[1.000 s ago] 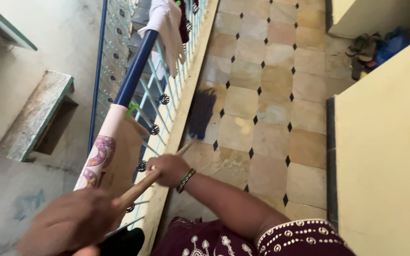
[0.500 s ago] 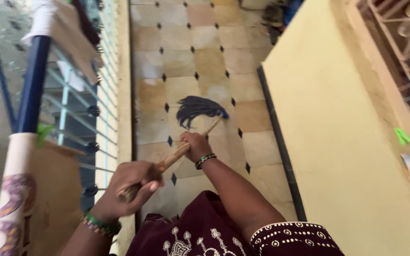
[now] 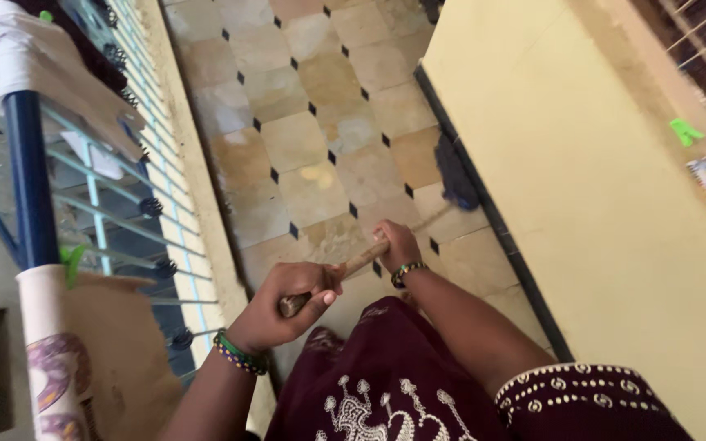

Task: The person sweeps the floor with a broom and then rinses a mop head in a bucket of water.

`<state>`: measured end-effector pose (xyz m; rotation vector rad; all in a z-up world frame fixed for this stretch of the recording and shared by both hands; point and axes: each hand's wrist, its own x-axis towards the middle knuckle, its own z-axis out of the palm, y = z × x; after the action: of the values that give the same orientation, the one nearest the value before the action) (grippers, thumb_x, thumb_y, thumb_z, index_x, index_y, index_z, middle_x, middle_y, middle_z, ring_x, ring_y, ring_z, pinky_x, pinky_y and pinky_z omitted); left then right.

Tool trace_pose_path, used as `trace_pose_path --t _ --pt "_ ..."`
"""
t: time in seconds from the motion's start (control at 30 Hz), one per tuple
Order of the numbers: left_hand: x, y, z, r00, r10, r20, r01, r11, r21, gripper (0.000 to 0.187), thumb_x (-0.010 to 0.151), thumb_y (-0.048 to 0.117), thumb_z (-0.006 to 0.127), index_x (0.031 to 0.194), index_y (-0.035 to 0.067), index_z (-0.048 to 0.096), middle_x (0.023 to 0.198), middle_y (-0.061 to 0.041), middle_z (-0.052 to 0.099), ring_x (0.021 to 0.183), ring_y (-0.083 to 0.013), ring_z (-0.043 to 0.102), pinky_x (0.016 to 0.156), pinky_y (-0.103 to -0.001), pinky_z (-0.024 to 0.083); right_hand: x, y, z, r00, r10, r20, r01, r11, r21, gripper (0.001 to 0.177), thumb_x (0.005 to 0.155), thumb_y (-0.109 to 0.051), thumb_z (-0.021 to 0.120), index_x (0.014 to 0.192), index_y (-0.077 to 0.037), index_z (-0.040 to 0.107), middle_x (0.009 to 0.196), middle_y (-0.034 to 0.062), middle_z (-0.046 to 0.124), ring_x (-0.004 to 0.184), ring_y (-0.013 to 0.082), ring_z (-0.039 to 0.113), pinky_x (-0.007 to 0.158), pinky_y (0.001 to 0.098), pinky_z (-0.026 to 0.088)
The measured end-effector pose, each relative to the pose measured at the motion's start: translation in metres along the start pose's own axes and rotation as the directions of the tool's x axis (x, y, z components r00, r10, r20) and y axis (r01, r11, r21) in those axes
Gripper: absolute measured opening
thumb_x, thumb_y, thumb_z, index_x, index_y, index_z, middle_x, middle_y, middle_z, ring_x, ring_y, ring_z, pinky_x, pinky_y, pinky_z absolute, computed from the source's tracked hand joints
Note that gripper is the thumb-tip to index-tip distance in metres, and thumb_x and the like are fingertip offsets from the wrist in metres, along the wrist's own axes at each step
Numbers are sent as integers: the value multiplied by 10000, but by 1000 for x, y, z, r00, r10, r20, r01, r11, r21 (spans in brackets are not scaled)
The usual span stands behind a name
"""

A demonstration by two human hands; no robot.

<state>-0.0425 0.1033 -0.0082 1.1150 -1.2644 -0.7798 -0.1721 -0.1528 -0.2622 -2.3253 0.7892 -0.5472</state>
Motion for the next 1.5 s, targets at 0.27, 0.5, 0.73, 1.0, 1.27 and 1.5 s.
trace_pose_path --t 0.27,0.5,0.73,1.0,1.27,1.5 --pt "-82 109 -11 961 183 -207 -49 851 523 155 846 55 649 703 43 590 676 -78 597 686 -253 665 725 -389 563 8 -155 100 868 -443 223 367 876 312 64 934 -207 676 986 -176 697 902 63 745 863 287 727 840 432 551" --pt "-129 146 17 924 373 -91 -227 722 654 345 906 240 734 694 75 517 667 -27 580 654 -219 678 674 -388 581 -52 -257 96 565 -606 559 451 795 406 98 867 -201 700 960 -226 685 855 51 746 880 300 726 787 458 555" --pt "-107 122 89 930 176 -323 44 819 572 210 921 107 627 750 45 522 711 -102 619 667 -234 693 786 -387 627 -43 -160 43 782 -354 514 289 935 205 36 885 -191 698 907 -217 686 895 67 737 878 312 723 799 463 565" --pt "-40 47 207 983 123 -134 -72 940 333 181 930 62 606 763 54 535 680 -83 596 776 -254 739 952 -444 614 -87 36 -80 918 -317 238 320 947 27 103 818 -135 711 901 -196 703 896 70 736 914 350 678 797 490 514" --pt "-27 45 236 1000 -6 23 5 999 44 222 956 86 612 762 24 524 708 -103 577 837 -272 724 917 -445 593 -181 73 -163 985 -167 46 171 980 -99 88 872 -87 664 937 -146 660 889 84 715 918 335 679 769 457 529" --pt "-102 87 221 983 31 178 -45 996 73 168 911 12 628 783 25 521 780 -134 646 794 -285 689 1070 -488 555 -252 22 -127 998 -61 -21 62 995 75 189 788 -31 639 926 -158 668 851 67 712 862 310 694 755 438 548"
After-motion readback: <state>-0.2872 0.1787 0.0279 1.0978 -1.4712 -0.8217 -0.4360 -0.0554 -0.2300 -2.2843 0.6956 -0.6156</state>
